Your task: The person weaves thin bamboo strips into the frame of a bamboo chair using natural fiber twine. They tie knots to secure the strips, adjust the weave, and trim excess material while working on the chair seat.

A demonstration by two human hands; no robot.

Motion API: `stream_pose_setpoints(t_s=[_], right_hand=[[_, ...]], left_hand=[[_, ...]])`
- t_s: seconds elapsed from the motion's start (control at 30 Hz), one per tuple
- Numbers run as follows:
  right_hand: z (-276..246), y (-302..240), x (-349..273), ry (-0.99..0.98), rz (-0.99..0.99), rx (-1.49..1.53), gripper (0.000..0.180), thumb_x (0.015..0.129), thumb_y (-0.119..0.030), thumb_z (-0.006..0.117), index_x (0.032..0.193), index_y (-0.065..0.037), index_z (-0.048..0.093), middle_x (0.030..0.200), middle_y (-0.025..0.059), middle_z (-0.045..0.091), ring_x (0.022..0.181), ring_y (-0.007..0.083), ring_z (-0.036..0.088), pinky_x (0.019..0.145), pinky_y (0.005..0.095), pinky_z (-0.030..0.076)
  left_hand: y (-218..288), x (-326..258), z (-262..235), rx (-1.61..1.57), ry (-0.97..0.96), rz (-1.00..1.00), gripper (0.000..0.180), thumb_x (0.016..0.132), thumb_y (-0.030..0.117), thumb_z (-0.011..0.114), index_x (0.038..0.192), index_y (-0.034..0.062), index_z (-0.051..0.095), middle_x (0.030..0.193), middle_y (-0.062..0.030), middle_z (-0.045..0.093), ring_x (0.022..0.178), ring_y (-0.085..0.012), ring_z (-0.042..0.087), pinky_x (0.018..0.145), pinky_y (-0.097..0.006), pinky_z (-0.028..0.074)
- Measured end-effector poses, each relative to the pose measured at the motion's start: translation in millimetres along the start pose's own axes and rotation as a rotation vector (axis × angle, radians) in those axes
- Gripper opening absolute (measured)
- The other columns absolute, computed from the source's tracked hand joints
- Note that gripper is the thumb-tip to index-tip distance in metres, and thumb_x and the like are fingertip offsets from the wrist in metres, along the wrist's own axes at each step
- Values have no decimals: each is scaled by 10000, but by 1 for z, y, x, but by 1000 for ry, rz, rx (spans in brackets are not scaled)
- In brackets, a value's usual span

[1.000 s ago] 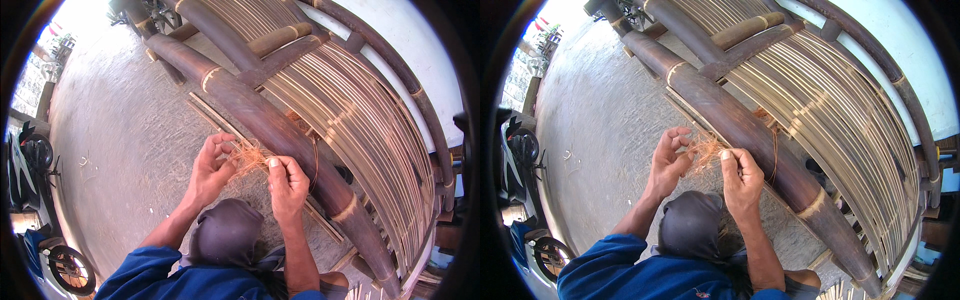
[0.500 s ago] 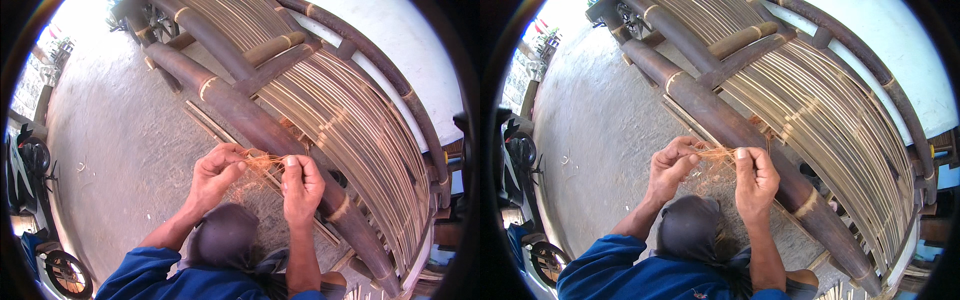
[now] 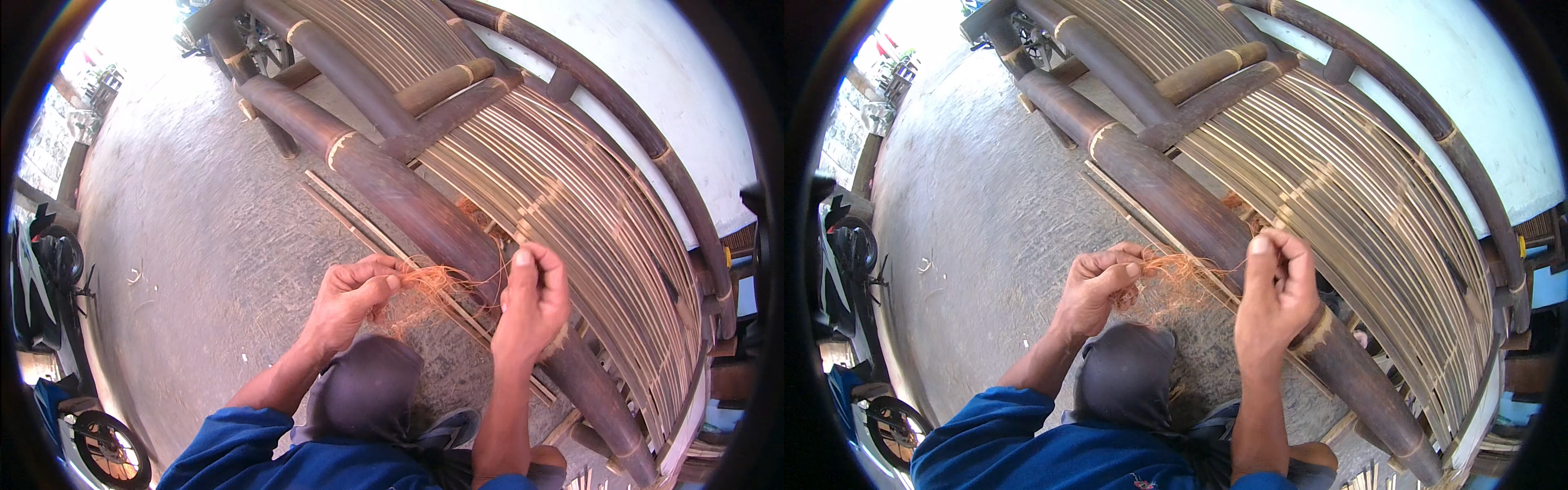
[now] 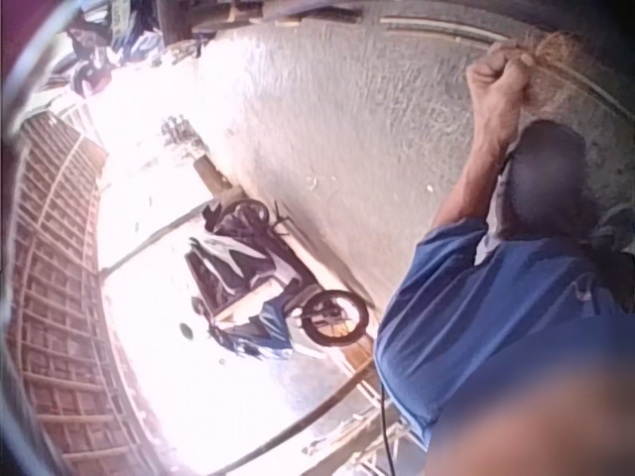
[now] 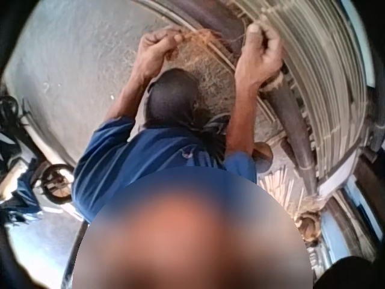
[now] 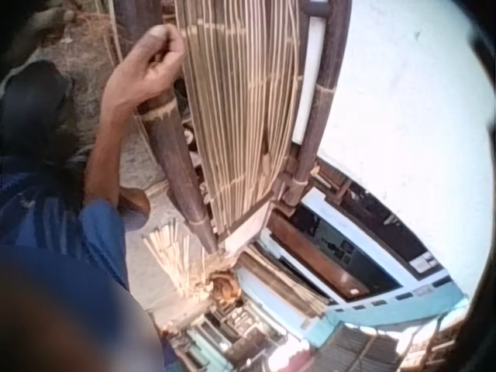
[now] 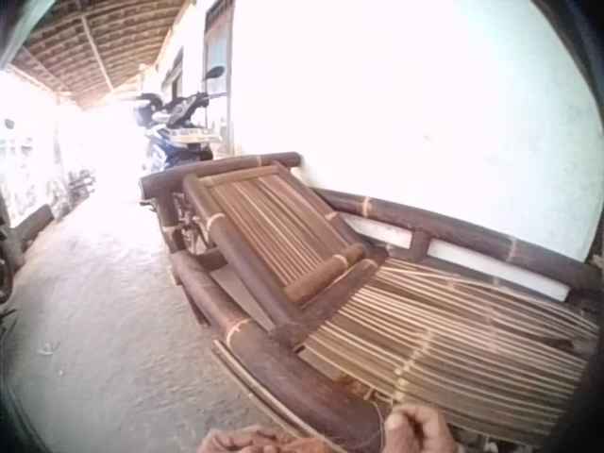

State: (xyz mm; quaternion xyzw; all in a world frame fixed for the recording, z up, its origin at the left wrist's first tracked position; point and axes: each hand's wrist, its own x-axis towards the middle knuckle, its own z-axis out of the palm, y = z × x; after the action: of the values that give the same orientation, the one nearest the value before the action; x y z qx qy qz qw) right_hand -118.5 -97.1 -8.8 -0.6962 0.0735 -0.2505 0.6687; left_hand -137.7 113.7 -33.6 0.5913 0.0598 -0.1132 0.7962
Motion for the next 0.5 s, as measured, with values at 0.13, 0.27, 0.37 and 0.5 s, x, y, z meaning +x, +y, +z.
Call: stream_pose_setpoints(t_s=[0.13,0.27,0.37,0.5], right_hand=[[5,0,-22,-391,-283,-132,115,948,-69,716,1041,-8,686,863,24,602,645,47,481,557,220,415],[22,5,-34,-491,-249,-279,124,926,-68,729,1006,-7,659,887,83,630,684,136,625,582,290,509],[27,8,-37,-463,-241,-319,151,926,-87,739,1018,-3,654,888,94,633,690,157,637,590,305,519],[24,11,-44,-472,-98,-321,163,949,-120,730,1011,11,654,863,96,645,703,143,639,598,300,515]], left_hand=[[-2,1,5,4,-10,9,240,964,148,642,1055,-28,777,1197,-90,671,797,-99,624,672,-268,515],[-2,-1,10,111,-36,139,271,989,117,594,1136,-44,755,1252,-118,645,861,-132,657,716,-288,544],[-4,-5,11,101,-10,196,276,995,94,578,1165,-46,744,1275,-115,632,901,-150,670,767,-292,546],[-6,-6,5,67,43,244,279,1000,104,575,1169,-40,743,1299,-128,620,922,-170,682,827,-312,548]])
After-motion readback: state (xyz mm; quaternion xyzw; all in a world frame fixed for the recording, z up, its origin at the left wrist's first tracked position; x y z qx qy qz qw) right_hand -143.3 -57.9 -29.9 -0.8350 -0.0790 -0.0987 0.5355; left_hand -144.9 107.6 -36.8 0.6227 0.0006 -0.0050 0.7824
